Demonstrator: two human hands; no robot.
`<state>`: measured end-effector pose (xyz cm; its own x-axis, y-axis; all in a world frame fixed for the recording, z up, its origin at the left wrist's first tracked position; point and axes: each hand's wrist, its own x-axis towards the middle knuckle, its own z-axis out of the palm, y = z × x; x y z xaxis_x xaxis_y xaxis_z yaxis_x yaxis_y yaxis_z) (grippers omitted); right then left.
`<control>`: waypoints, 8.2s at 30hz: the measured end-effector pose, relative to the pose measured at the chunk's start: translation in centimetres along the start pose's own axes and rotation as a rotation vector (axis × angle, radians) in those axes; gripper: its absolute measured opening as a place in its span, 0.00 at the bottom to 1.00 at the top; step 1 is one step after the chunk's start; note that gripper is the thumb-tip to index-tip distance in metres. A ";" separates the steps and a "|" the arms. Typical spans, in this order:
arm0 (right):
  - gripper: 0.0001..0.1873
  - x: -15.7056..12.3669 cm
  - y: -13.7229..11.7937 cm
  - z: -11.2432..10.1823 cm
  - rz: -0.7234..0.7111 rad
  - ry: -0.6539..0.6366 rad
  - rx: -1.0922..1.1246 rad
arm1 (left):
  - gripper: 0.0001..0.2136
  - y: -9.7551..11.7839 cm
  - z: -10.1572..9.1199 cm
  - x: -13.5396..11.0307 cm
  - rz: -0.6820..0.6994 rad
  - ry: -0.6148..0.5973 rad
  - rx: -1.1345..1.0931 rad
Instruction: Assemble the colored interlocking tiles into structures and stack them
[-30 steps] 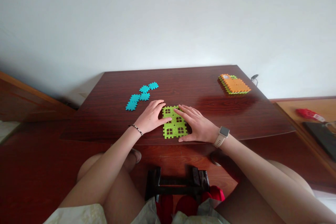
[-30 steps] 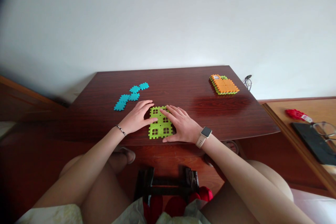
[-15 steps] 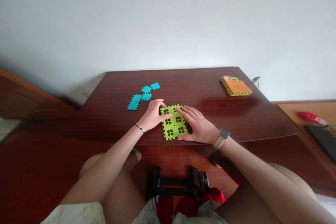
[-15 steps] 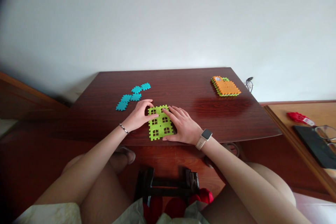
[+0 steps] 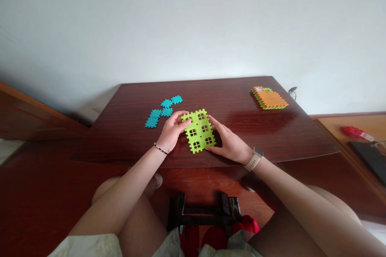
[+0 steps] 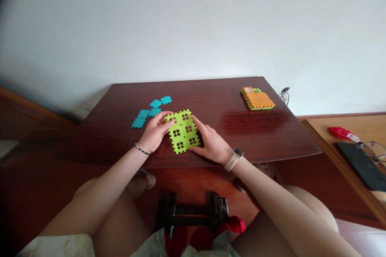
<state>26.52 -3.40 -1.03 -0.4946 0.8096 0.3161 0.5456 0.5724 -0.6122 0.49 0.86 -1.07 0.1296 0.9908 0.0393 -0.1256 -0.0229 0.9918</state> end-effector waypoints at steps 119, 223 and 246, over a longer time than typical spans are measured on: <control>0.08 3.5 -4.9 0.6 0.023 0.477 0.603 | 0.05 3.7 2.7 -2.9 0.618 -0.010 0.349; 0.20 3.8 -3.0 2.4 0.359 0.383 0.680 | 0.17 -0.4 2.0 -1.4 -0.023 0.061 0.064; 0.19 3.4 -2.5 2.8 0.388 0.237 0.760 | 0.16 -0.1 1.9 -1.4 0.025 0.088 0.009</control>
<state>21.51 -2.45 -0.46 -0.1688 0.9827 0.0760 0.0071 0.0783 -0.9969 2.15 -0.78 -0.99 0.0394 0.9978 0.0539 -0.1188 -0.0489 0.9917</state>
